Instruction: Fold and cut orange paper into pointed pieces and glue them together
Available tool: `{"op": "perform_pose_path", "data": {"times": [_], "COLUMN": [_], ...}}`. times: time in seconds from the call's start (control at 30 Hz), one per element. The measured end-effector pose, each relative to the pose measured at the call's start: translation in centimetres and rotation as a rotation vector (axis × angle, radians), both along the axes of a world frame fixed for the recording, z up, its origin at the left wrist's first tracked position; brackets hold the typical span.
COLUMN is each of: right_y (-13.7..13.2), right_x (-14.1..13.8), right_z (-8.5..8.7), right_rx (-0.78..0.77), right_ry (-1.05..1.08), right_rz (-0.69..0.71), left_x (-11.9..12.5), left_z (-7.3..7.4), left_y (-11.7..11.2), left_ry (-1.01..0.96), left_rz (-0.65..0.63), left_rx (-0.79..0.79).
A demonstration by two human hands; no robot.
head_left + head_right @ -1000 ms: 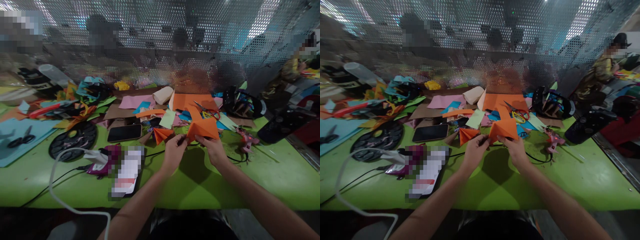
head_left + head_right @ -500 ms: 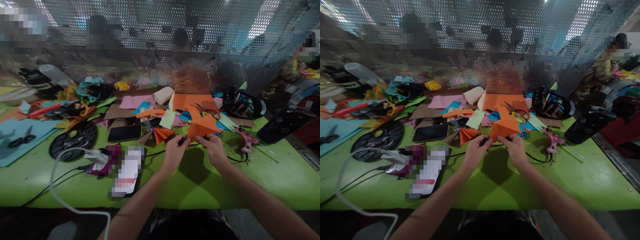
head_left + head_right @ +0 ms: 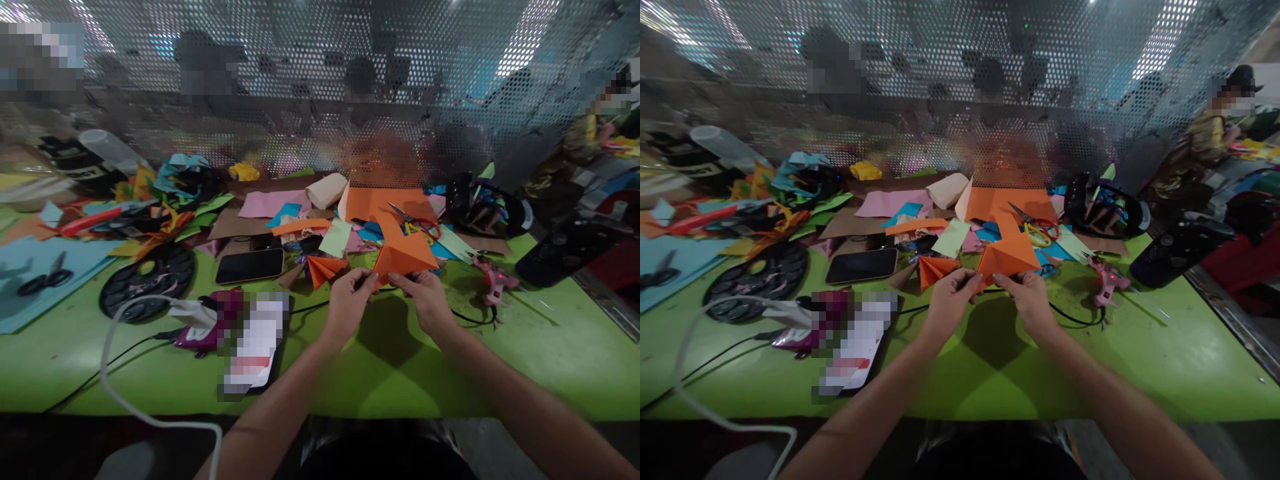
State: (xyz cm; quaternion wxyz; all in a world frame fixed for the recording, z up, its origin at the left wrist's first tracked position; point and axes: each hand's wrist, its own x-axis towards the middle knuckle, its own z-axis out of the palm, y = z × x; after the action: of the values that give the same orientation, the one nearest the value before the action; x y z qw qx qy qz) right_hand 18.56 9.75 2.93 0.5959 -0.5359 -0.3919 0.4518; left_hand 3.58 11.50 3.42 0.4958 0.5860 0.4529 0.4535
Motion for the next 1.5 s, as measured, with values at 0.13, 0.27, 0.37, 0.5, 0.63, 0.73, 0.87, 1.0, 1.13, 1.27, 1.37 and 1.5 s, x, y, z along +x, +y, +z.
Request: {"op": "perform_pose_path", "data": {"times": [0.13,0.27,0.37,0.5,0.63,0.73,0.87,1.0,1.13,1.27,1.37,1.5], "right_y": [0.4,0.4,0.1,0.1,0.3,0.3,0.1,-0.2,-0.4,-0.4,-0.3,-0.4], "right_x": [1.6,4.5,5.2,4.2,3.7,3.9,4.2,4.4,4.8,4.9,4.8,4.5], "right_z": [0.2,1.6,2.8,3.0,2.4,2.2,2.3,2.5,2.5,2.5,2.6,2.4], "right_rx": [0.058,0.221,0.352,0.433,0.347,0.265,0.176,0.063,0.021,0.019,0.011,0.001], "right_ry": [-0.037,-0.385,-0.785,-0.981,-0.952,-0.841,-0.664,-0.467,-0.333,-0.300,-0.283,-0.298], "right_rz": [-0.049,-0.209,-0.098,0.195,0.256,0.237,0.217,0.159,0.121,0.085,0.086,0.116], "left_x": [-0.9,-1.9,-2.2,-2.1,-2.2,-2.3,-2.8,-3.3,-3.5,-3.4,-3.3,-2.9], "left_z": [0.0,0.4,0.7,0.7,0.8,1.0,1.2,0.9,0.6,0.9,1.1,1.0], "left_y": [0.7,1.3,1.3,1.0,0.9,0.9,1.1,1.5,1.8,1.8,1.7,1.4], "left_ry": [0.092,0.353,0.586,0.699,0.700,0.658,0.558,0.362,0.162,0.069,0.063,0.103], "left_rz": [0.018,-0.032,-0.105,-0.220,-0.276,-0.298,-0.254,-0.199,-0.171,-0.175,-0.187,-0.236], "left_rx": [0.044,0.163,0.293,0.439,0.502,0.488,0.417,0.316,0.180,0.093,0.101,0.147]}}
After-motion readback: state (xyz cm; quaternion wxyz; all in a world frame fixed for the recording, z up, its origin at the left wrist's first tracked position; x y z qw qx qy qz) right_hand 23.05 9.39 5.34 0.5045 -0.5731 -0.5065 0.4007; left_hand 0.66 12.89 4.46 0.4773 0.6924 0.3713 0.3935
